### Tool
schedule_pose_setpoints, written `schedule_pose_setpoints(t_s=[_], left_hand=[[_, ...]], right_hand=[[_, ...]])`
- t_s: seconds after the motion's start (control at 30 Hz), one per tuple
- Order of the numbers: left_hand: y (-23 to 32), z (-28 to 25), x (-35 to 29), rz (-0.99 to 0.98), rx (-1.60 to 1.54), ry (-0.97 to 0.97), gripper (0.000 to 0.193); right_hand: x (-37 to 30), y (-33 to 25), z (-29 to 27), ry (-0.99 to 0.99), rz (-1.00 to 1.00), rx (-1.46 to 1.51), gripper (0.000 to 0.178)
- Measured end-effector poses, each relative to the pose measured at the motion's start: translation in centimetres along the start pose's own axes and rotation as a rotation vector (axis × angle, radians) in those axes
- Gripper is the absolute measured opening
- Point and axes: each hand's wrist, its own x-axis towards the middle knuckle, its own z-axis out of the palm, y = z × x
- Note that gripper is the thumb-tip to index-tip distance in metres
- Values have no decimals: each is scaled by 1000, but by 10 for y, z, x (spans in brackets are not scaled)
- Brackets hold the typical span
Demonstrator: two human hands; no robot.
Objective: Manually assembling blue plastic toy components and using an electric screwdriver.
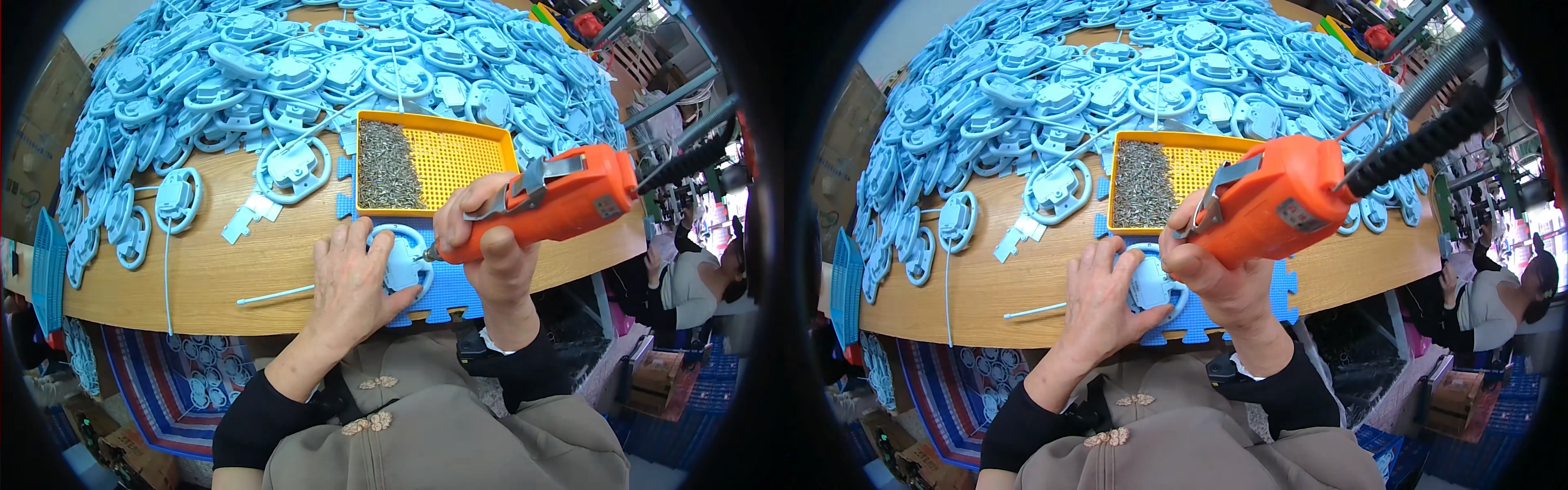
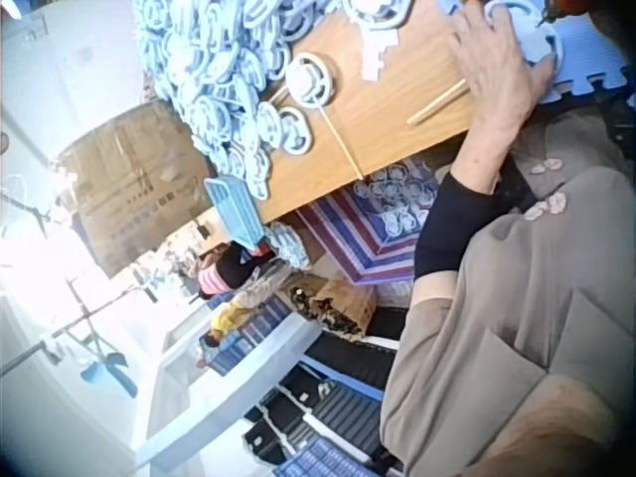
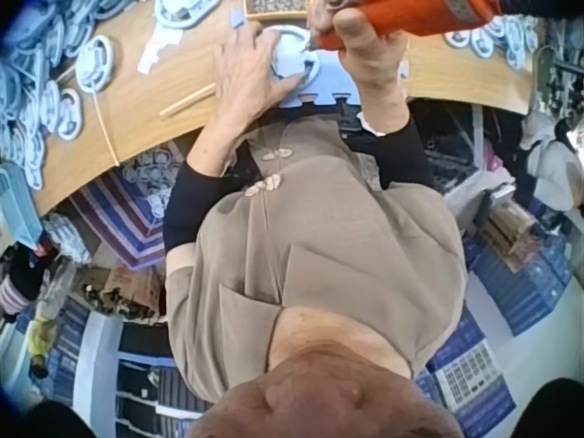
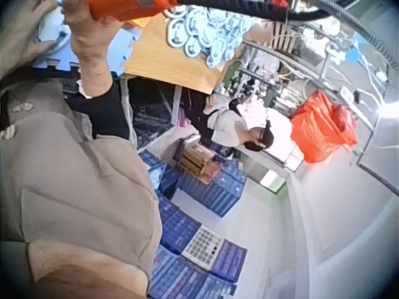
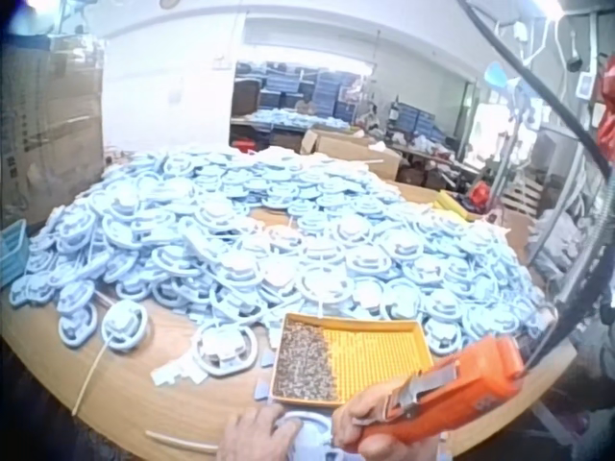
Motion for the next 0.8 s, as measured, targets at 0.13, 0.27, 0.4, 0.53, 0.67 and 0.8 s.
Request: schedule_pose_setpoints(t_s=[0.13,0.27,0.4,0.53,0.67,0.8], left_hand=[[0,0,0,10,-26,29,56],[-3,-2,-1,-6,7,11,63],[-2,-3,1,-2,10,-10,64],[-10,-12,-4,-29,6,-35,66],[-45,-54,-11,-81,82,-35,66],[-94,-69,12,-82,204,72,68]], right_hand=[[-3,4,6,48,-54,-53,46],[-4,11,14,33,-61,-2,46],[-5,15,5,18,-21,43,46],[7,8,-8,-83,25,269,33],[33,3,-42,-21,-146,202,32],[73,24,-65,258,-264,-1,33]])
